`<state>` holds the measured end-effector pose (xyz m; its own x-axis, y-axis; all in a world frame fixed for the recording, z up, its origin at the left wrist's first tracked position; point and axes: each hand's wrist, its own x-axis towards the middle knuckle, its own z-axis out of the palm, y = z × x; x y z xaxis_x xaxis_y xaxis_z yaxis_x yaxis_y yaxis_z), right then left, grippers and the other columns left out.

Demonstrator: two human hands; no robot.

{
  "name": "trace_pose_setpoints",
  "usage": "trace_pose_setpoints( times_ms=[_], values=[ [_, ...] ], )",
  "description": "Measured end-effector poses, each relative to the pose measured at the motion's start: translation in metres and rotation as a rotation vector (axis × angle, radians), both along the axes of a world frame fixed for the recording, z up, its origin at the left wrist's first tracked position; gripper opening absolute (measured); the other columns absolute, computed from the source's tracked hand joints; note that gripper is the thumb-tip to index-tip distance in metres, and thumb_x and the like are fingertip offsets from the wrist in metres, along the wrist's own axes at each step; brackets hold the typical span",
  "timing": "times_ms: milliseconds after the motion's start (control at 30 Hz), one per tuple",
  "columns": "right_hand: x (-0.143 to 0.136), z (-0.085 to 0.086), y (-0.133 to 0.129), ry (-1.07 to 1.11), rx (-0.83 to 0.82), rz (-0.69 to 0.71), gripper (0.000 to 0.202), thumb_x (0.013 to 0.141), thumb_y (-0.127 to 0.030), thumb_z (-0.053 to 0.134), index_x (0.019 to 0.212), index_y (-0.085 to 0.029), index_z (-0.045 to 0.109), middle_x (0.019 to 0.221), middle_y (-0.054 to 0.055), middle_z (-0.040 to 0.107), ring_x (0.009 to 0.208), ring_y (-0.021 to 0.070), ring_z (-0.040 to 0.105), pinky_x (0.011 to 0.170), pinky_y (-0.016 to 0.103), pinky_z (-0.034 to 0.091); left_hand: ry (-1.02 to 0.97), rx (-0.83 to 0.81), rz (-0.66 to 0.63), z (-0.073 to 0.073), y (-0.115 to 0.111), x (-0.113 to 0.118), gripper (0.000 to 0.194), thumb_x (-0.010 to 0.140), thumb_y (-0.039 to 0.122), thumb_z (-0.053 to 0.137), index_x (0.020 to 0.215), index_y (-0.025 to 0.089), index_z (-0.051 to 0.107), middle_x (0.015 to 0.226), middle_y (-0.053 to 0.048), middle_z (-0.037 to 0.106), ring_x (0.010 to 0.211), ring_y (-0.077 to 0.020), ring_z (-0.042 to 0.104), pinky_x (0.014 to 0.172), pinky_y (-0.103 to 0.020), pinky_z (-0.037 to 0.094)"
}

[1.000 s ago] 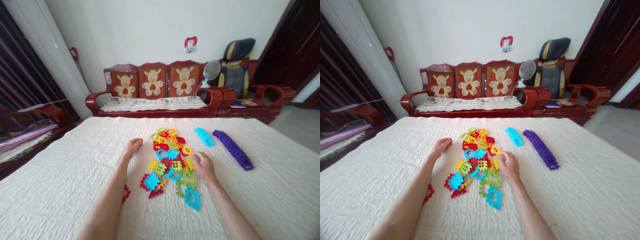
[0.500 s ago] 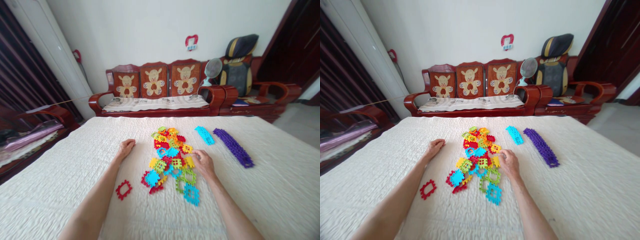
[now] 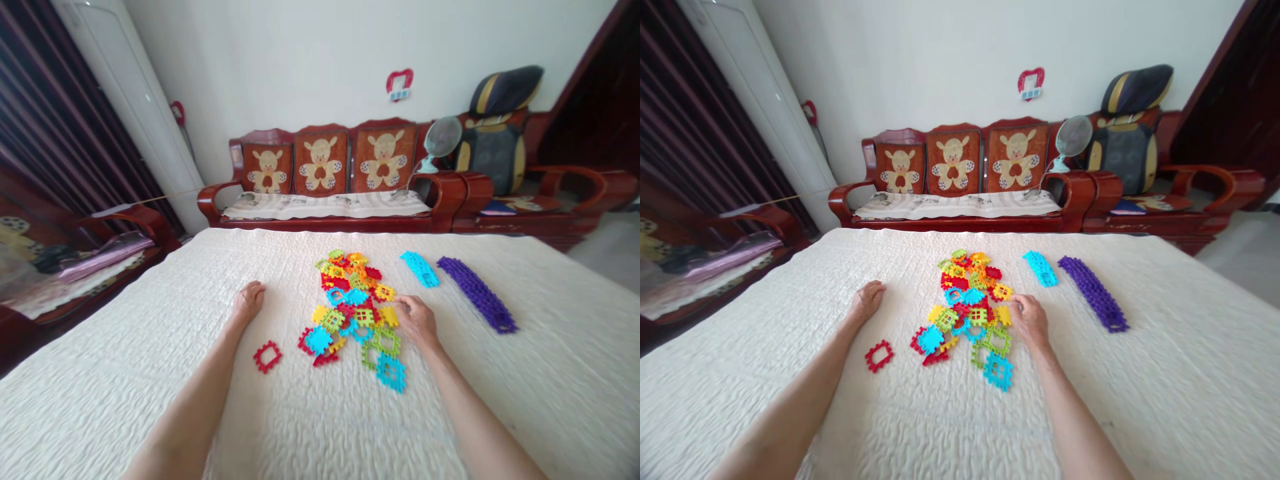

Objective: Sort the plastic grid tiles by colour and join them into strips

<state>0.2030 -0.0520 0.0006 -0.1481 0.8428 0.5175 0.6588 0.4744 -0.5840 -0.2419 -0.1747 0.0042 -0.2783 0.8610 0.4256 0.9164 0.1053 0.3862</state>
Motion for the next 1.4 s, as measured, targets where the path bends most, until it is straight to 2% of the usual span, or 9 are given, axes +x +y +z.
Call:
trace_pose_setpoints(
  times_ms=[300, 467, 667, 800, 900, 1033, 1167, 1300, 1400],
  values=[
    [0.001, 0.006, -0.002, -0.075, -0.029, -0.010, 0.029, 0.069, -0.032, 0.042, 0.080, -0.019, 0.065, 0.085, 0.007, 0.067, 0.078, 0.0200, 0.060, 0.076, 0.034, 0.046, 0.061, -0.048, 0.075, 0.005, -0.053, -0.011, 0.031, 0.080, 0.027, 0.039, 0.091, 0.018, 0.066, 0.103, -0.007, 0.065, 0.100, -0.0192, 0.058, 0.092, -0.031, 0.042],
    [-0.018, 0.025, -0.017, -0.096, -0.012, 0.033, 0.028, 0.072, -0.030, 0.043, 0.084, -0.017, 0.064, 0.087, 0.008, 0.066, 0.080, 0.0213, 0.060, 0.077, 0.036, 0.047, -0.001, -0.019, 0.107, 0.004, -0.065, -0.012, 0.033, 0.079, 0.021, 0.037, 0.090, 0.017, 0.067, 0.103, -0.008, 0.065, 0.097, -0.0187, 0.059, 0.090, -0.031, 0.044],
    [-0.095, 0.051, -0.095, -0.139, 0.202, 0.458, 0.022, 0.080, -0.020, 0.044, 0.093, -0.019, 0.063, 0.096, 0.007, 0.063, 0.095, 0.0200, 0.056, 0.089, 0.035, 0.042, -0.046, -0.023, 0.027, 0.003, -0.069, -0.024, 0.033, 0.077, 0.018, 0.040, 0.093, 0.019, 0.069, 0.113, -0.006, 0.064, 0.106, -0.0189, 0.058, 0.097, -0.032, 0.042],
    [-0.148, 0.050, -0.148, -0.246, 0.185, 0.773, 0.023, 0.079, -0.016, 0.048, 0.097, -0.021, 0.061, 0.099, 0.006, 0.063, 0.096, 0.0190, 0.054, 0.089, 0.034, 0.041, -0.043, -0.049, 0.060, 0.002, -0.070, -0.024, 0.036, 0.077, 0.016, 0.040, 0.098, 0.020, 0.068, 0.116, -0.005, 0.063, 0.109, -0.0187, 0.056, 0.100, -0.034, 0.040],
    [-0.176, 0.044, -0.170, -0.307, 0.172, 0.875, 0.032, 0.077, -0.023, 0.055, 0.109, -0.020, 0.056, 0.110, 0.007, 0.059, 0.102, 0.0206, 0.051, 0.092, 0.035, 0.038, -0.028, -0.049, 0.071, 0.002, -0.070, -0.021, 0.036, 0.077, 0.016, 0.038, 0.098, 0.020, 0.068, 0.116, -0.004, 0.063, 0.109, -0.0180, 0.056, 0.100, -0.034, 0.041],
    [-0.196, 0.039, -0.180, -0.359, 0.165, 0.864, 0.038, 0.079, -0.035, 0.057, 0.114, -0.021, 0.051, 0.114, 0.008, 0.055, 0.107, 0.0229, 0.046, 0.096, 0.040, 0.030, -0.021, -0.045, 0.081, 0.002, -0.069, -0.020, 0.036, 0.078, 0.015, 0.038, 0.097, 0.019, 0.068, 0.116, -0.005, 0.063, 0.108, -0.0170, 0.056, 0.099, -0.031, 0.041],
    [-0.203, 0.041, -0.178, -0.417, 0.148, 0.811, 0.034, 0.076, -0.033, 0.058, 0.106, -0.020, 0.053, 0.104, 0.008, 0.055, 0.102, 0.0233, 0.045, 0.096, 0.045, 0.024, -0.024, -0.040, 0.081, 0.001, -0.068, -0.022, 0.035, 0.076, 0.013, 0.039, 0.095, 0.019, 0.068, 0.114, -0.005, 0.063, 0.106, -0.0168, 0.057, 0.099, -0.031, 0.040],
    [-0.194, 0.046, -0.164, -0.460, 0.171, 0.699, 0.031, 0.070, -0.028, 0.060, 0.100, -0.020, 0.055, 0.101, 0.007, 0.053, 0.100, 0.0238, 0.044, 0.099, 0.048, 0.018, -0.041, -0.033, 0.131, 0.002, -0.061, -0.016, 0.035, 0.075, 0.011, 0.037, 0.091, 0.017, 0.067, 0.107, -0.006, 0.065, 0.102, -0.0174, 0.058, 0.094, -0.031, 0.043],
    [-0.176, 0.049, -0.147, -0.496, 0.180, 0.614, 0.026, 0.071, -0.028, 0.060, 0.095, -0.020, 0.057, 0.099, 0.007, 0.053, 0.099, 0.0241, 0.043, 0.099, 0.048, 0.018, -0.049, -0.014, 0.173, 0.002, -0.048, 0.003, 0.034, 0.075, 0.010, 0.036, 0.088, 0.013, 0.067, 0.099, -0.011, 0.066, 0.098, -0.0201, 0.059, 0.091, -0.034, 0.044]
  ],
)
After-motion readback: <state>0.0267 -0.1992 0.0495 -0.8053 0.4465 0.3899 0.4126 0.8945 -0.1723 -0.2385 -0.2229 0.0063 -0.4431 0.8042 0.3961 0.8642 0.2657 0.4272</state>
